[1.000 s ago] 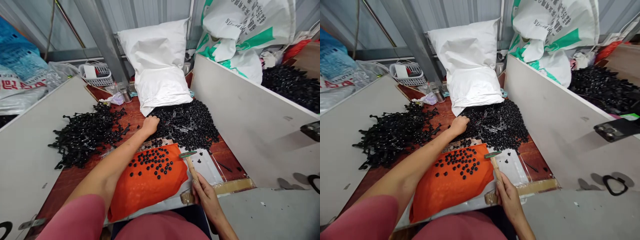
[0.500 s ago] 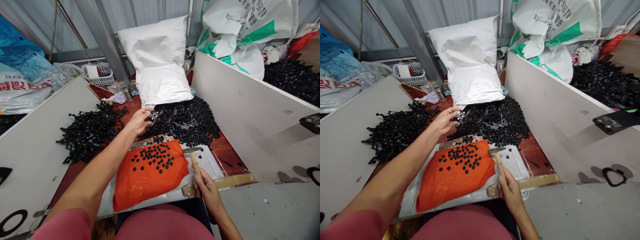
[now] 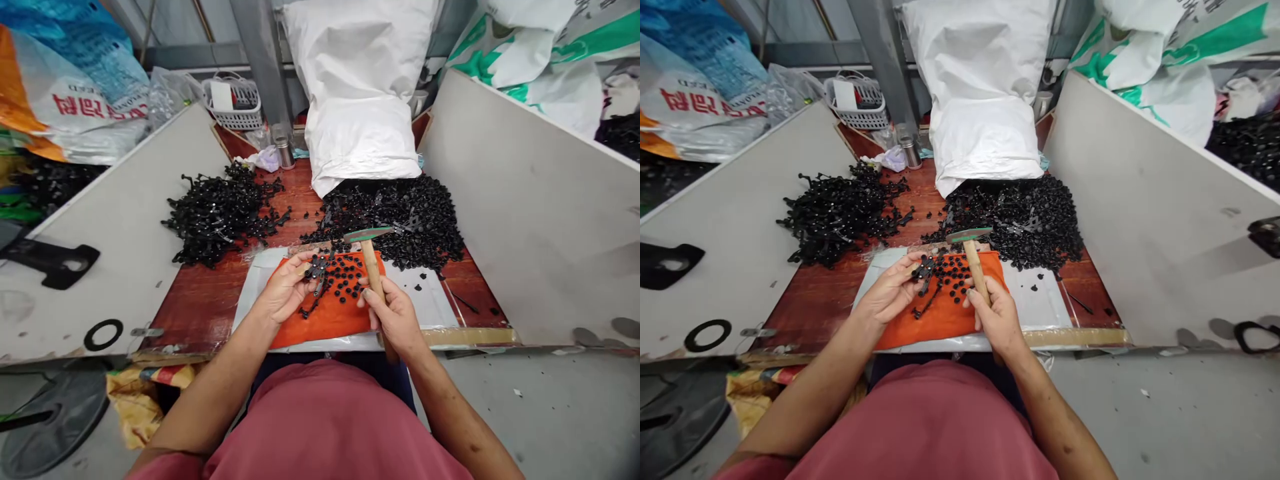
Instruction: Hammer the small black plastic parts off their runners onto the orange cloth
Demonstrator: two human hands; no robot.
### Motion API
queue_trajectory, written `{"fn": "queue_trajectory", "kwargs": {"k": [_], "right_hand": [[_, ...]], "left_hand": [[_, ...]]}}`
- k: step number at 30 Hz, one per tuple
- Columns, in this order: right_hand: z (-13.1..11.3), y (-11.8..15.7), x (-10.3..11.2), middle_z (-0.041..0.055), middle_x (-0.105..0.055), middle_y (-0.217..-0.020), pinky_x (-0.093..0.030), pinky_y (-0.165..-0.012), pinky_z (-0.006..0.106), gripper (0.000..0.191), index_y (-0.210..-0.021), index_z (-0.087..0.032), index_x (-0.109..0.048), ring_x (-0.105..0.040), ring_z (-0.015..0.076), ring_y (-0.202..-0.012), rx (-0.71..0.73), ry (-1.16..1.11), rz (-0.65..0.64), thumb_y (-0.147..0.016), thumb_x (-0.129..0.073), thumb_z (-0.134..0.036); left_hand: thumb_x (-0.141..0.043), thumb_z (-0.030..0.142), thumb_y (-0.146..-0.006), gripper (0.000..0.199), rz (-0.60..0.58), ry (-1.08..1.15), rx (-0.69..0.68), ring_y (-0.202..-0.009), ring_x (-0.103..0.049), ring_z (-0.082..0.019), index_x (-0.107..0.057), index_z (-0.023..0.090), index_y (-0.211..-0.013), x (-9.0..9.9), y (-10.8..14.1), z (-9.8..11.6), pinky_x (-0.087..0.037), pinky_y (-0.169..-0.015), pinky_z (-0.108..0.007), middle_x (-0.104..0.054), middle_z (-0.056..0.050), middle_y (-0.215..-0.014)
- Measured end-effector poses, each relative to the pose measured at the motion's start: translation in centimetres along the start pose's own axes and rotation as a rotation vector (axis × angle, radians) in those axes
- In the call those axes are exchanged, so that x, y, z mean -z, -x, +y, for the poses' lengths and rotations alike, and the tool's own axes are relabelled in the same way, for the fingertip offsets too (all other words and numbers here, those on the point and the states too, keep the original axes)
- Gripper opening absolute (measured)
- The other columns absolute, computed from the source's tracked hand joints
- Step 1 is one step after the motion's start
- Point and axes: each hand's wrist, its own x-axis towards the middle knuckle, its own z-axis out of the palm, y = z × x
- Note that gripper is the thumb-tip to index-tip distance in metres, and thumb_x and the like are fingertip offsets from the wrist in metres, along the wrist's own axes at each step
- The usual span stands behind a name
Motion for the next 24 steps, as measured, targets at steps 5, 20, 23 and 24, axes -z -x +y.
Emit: {"fn": "queue_trajectory", "kwargs": {"k": [5, 20, 23, 24], "right_hand": [[2.1, 1.3, -0.6, -0.0033, -0.066, -0.074, -0.033, -0.038, 0.021, 0.04, -0.112, -0.018, -0.062, -0.042, 0.0059, -0.04, -0.035, 0.02, -0.007, -0.091, -0.064, -0.052], [3.8, 0.8, -3.3, -0.0005, -0.067, -0.083, -0.046, -0.068, 0.026, 0.01, -0.098, -0.021, -0.066, -0.06, 0.0158, -0.073, 0.181, 0.646, -0.192, -0.097, -0.058, -0.027], [3.5, 0.6, -5.2, 0.0039, -0.07, -0.101, -0.046, -0.073, 0.028, 0.017, -0.113, -0.023, -0.068, -0.065, 0.0187, -0.086, 0.26, 0.843, -0.3, -0.098, -0.06, -0.026], [3.4, 0.4, -5.7, 0.0049, -0.07, -0.106, -0.045, -0.072, 0.028, 0.021, -0.119, -0.023, -0.066, -0.066, 0.0192, -0.088, 0.295, 0.969, -0.337, -0.1, -0.059, -0.029]], "left_hand": [[-0.085, 0.016, -0.075, 0.032, 0.073, 0.042, -0.006, -0.06, -0.057, -0.006, -0.069, 0.016, -0.103, 2.4, 1.9, -0.1, -0.052, -0.053, -0.014, -0.068, 0.0, -0.085], [-0.091, 0.02, -0.068, 0.029, 0.32, 0.075, 0.009, -0.063, -0.06, -0.006, -0.069, 0.013, -0.085, 8.5, 9.4, -0.2, -0.054, -0.056, -0.013, -0.063, 0.001, -0.076], [-0.092, 0.022, -0.066, 0.033, 0.394, 0.066, -0.035, -0.059, -0.056, -0.005, -0.065, 0.013, -0.082, 10.7, 11.4, -0.1, -0.049, -0.047, -0.012, -0.064, 0.001, -0.079], [-0.092, 0.023, -0.067, 0.034, 0.397, 0.061, -0.043, -0.057, -0.055, -0.005, -0.063, 0.014, -0.081, 11.3, 11.9, -0.1, -0.047, -0.044, -0.013, -0.064, 0.001, -0.079]]}}
